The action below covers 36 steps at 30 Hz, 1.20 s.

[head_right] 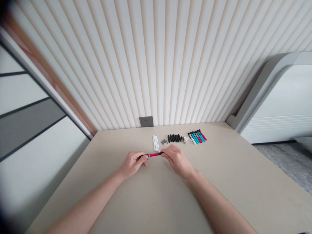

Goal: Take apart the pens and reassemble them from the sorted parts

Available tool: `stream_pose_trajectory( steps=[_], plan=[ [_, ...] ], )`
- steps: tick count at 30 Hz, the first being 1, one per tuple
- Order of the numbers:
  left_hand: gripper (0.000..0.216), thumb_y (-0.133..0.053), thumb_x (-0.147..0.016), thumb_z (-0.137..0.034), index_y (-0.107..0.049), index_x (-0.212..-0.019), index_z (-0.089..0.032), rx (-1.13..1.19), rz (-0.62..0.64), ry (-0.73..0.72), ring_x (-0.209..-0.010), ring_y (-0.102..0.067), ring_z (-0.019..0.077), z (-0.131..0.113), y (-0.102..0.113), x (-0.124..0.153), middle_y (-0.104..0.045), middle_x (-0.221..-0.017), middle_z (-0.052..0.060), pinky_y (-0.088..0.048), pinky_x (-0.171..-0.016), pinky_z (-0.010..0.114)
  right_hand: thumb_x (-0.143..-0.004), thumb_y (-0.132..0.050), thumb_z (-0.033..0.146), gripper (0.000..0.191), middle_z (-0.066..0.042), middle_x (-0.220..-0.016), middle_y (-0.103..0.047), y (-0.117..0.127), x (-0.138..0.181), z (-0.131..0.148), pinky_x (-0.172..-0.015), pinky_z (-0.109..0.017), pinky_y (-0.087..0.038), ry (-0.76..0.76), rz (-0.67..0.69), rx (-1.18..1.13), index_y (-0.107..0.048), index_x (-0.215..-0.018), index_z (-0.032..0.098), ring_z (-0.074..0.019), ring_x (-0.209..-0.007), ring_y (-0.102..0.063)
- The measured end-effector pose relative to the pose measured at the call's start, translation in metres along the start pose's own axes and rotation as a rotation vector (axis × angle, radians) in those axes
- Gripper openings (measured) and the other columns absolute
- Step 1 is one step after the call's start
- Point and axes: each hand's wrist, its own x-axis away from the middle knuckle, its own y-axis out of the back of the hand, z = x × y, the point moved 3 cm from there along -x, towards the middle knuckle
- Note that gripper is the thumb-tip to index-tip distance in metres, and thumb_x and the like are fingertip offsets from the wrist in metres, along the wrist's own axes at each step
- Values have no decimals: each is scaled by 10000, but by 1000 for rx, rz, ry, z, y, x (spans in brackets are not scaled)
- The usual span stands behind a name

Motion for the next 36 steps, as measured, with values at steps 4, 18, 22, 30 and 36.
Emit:
stream_pose_trajectory(
  steps=[4,18,22,30,36],
  plan=[
    [384,-479,-929,-452,-623,-752,-143,155,21,51,-590,-619,145,4,-1,-2,-679,-619,37,-430,-555,207,-983,-428,283,245,-67,-820,-616,1,-1,4,-741,-311,-431,43,-22,-11,-634,-1088,200,-194,-805,-523],
    [266,-534,-925,-388,-699,-881,-185,-276,-93,-259,-633,-554,131,-4,0,1,-641,-687,22,-408,-641,232,-985,-335,308,375,-7,-638,-622,-5,3,-7,-617,-258,-367,-272,203,24,-615,-759,205,-145,-602,-555],
    [243,-572,-902,-389,-694,-960,-186,-40,-105,-114,-677,-599,136,3,1,-1,-706,-809,42,-441,-641,232,-989,-317,354,378,-26,-717,-642,-8,2,-6,-644,-264,-379,-282,167,-23,-606,-797,205,-159,-665,-575],
    [478,-547,-895,-495,-625,-1161,-105,701,-50,-1,-555,-543,111,8,1,-4,-710,-902,142,-414,-497,244,-1003,-275,410,414,2,-644,-548,-17,3,-14,-593,-252,-359,-328,63,-109,-517,-735,207,-143,-596,-496],
    [414,-595,-876,-483,-676,-1078,-130,951,102,78,-569,-556,116,4,-8,-2,-696,-854,112,-414,-512,257,-1007,-297,397,422,-15,-717,-588,-16,3,-13,-677,-268,-390,-297,79,-116,-563,-747,197,-152,-680,-539]
  ],
)
